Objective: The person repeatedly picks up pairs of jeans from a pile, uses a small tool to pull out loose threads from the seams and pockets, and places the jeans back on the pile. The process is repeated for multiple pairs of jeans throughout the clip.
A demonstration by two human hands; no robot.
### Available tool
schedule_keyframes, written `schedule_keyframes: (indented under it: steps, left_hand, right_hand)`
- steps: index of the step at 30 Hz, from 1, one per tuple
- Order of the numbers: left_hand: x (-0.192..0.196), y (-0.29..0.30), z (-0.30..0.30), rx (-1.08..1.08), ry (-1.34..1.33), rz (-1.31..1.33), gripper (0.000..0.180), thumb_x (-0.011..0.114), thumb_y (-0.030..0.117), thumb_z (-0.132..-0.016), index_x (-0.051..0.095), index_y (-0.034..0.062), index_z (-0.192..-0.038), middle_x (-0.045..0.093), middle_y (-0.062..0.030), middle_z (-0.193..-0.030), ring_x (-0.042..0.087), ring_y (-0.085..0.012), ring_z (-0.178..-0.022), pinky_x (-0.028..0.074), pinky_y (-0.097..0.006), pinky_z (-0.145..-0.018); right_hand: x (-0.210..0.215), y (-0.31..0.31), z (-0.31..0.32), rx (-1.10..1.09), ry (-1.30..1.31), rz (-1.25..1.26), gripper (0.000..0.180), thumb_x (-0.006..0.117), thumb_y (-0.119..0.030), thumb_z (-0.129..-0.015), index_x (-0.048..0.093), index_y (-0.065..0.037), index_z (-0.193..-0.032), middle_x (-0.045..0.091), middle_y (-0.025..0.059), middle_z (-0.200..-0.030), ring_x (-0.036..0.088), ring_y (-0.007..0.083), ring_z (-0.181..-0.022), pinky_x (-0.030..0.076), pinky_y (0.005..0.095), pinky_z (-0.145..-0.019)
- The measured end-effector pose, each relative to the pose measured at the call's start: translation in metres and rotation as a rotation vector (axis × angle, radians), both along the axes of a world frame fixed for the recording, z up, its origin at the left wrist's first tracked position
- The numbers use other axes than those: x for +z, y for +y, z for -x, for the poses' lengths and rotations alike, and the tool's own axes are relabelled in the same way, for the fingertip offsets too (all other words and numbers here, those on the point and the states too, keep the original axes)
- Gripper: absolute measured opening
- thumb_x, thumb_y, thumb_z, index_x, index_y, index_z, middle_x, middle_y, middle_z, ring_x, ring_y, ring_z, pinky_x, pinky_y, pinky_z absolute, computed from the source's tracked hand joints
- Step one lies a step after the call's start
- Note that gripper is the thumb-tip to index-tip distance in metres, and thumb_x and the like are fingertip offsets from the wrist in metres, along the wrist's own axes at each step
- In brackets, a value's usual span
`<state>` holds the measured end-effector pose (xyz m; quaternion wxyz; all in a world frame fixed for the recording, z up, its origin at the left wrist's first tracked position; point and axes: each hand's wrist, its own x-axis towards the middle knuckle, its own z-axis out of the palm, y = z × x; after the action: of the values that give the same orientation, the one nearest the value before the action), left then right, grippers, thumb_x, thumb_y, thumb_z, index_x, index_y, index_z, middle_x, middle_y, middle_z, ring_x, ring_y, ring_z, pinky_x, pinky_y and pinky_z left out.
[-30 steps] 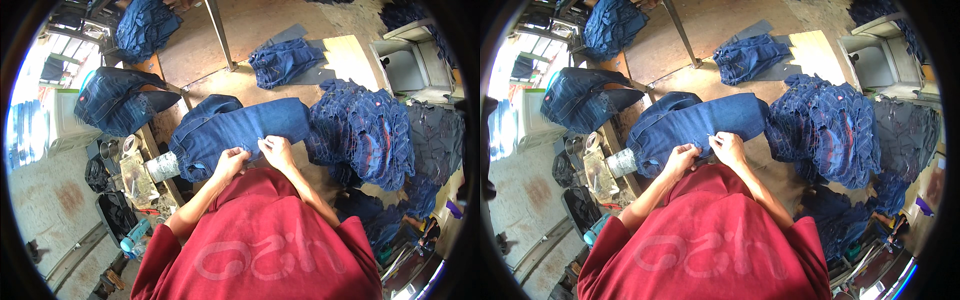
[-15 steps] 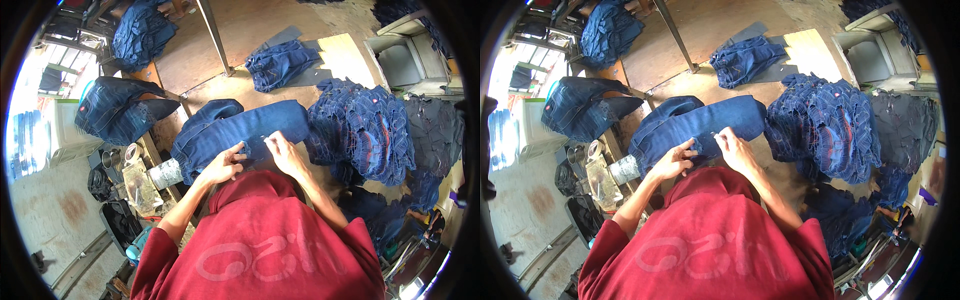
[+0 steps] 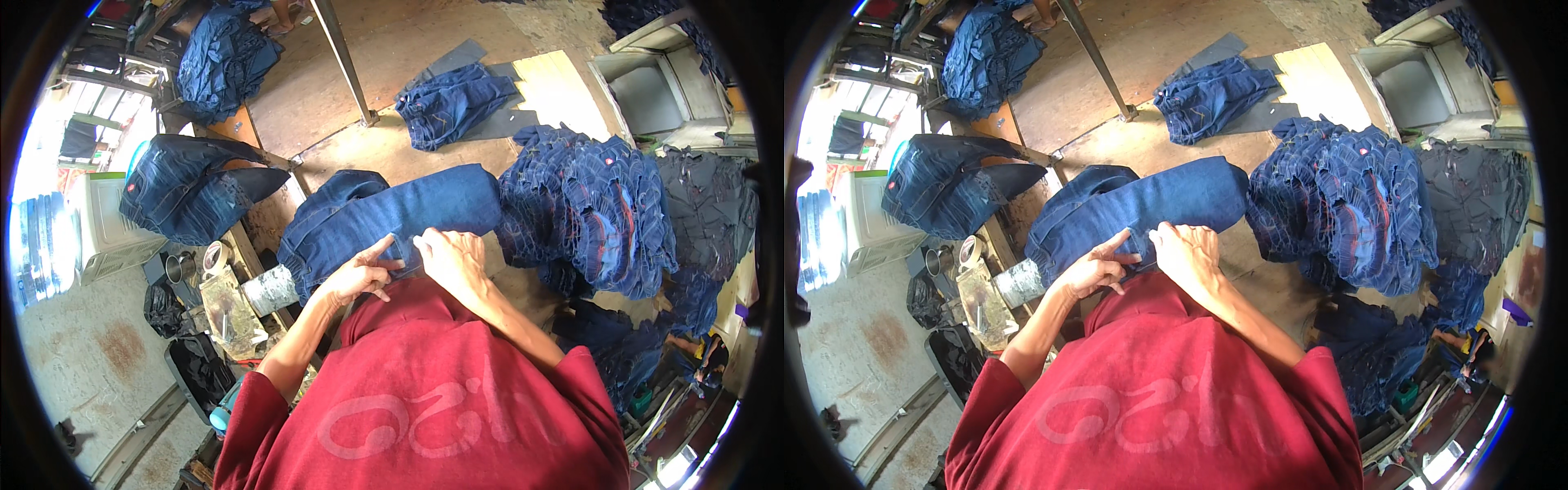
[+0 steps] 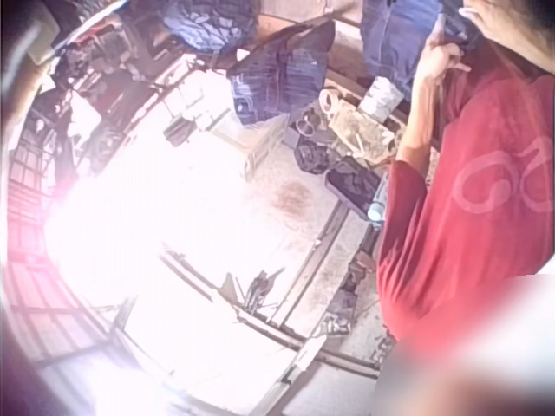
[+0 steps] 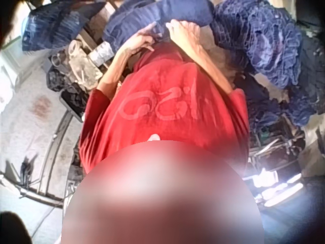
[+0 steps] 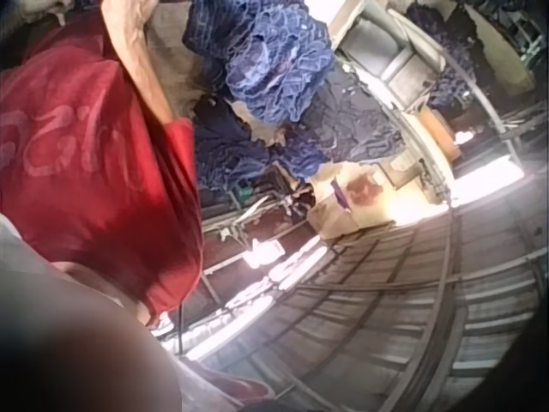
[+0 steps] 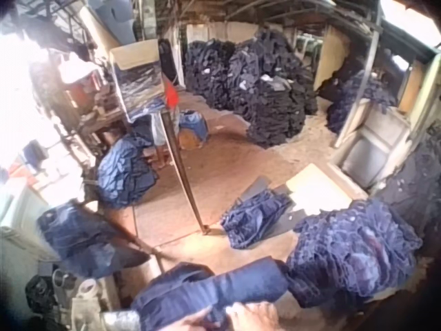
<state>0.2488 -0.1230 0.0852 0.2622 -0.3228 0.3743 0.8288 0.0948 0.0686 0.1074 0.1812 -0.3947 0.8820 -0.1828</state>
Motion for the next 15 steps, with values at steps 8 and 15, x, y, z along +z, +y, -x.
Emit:
schedule_keyframes:
  steps: [8, 15]
  left_hand:
    - [-0.002, -0.004, -0.003, -0.05, 0.06, 0.3, 0.086, 0.058, -0.005, -0.093, 0.029, 0.0064, -0.173, 0.062, -0.0241, -0.149, 0.06, -0.0129, -0.065, 0.067, -0.038, -0.084]
    - [-0.01, -0.028, -0.096, 0.078, -0.433, 1.844, 0.071, 0.084, 0.049, -0.096, 0.063, -0.0081, -0.133, 0.075, -0.0292, -0.113, 0.075, -0.0415, -0.101, 0.058, -0.049, -0.092]
  right_hand:
    - [-0.018, 0.008, 0.034, -0.075, 0.176, -0.039, 0.03, 0.067, -0.034, -0.108, 0.071, -0.009, -0.093, 0.075, 0.0191, -0.075, 0.076, 0.0403, -0.069, 0.058, 0.0516, -0.061]
    - [-0.089, 0.114, 0.127, -0.682, -0.211, -0.362, 0.084, 0.031, -0.074, -0.11, 0.071, -0.003, -0.132, 0.079, 0.0281, -0.113, 0.075, 0.0501, -0.111, 0.057, 0.0592, -0.098]
